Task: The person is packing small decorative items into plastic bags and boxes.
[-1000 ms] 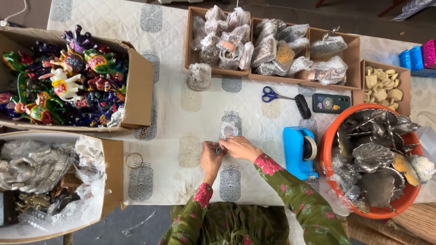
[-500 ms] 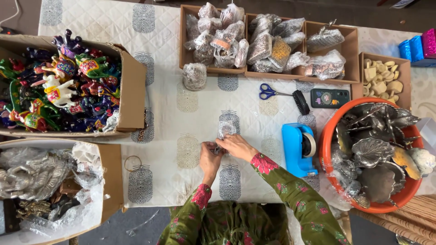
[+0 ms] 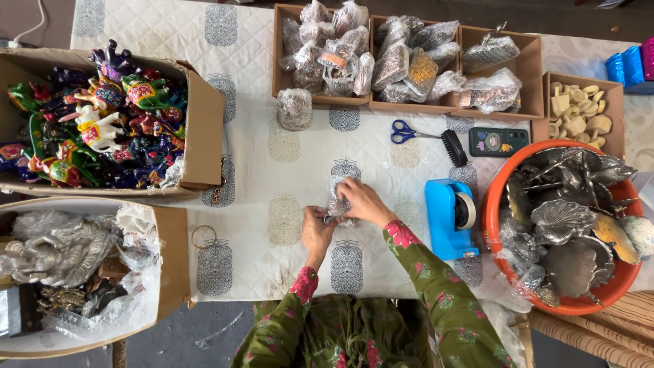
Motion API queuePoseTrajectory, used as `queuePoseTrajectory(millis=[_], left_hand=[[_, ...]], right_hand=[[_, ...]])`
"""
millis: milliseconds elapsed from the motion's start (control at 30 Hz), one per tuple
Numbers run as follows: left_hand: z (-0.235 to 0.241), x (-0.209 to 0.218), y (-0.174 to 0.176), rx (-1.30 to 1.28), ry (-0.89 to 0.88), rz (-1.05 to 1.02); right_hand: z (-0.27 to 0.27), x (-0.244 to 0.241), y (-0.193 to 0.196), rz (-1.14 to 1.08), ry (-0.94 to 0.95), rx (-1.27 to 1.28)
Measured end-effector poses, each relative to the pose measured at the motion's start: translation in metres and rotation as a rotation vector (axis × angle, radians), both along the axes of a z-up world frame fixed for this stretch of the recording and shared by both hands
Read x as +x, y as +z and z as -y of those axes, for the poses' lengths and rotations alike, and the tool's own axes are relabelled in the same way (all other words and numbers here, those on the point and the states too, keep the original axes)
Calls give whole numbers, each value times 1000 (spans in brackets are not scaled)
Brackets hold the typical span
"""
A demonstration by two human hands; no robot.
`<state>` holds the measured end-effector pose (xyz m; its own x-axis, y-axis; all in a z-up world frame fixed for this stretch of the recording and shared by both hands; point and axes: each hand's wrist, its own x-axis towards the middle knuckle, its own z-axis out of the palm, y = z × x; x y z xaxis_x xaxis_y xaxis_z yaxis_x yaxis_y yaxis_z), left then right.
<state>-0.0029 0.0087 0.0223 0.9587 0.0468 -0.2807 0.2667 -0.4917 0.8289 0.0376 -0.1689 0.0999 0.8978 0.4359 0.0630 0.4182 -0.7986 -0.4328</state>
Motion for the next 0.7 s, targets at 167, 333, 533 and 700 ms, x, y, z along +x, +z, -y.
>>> queuePoseTrajectory(millis=[167, 333, 533, 700], left_hand=[[-2, 1, 10, 8, -5, 7], [-1, 1, 6, -15, 0, -28], [-2, 2, 8, -14, -16, 10], [-1, 3, 10, -9, -11, -61]], right_hand=[[8, -16, -20, -246, -274, 309], [0, -49, -43, -46, -462, 244], [1, -60, -85, -70, -677, 569], [-3, -58, -86, -67, -717, 615]])
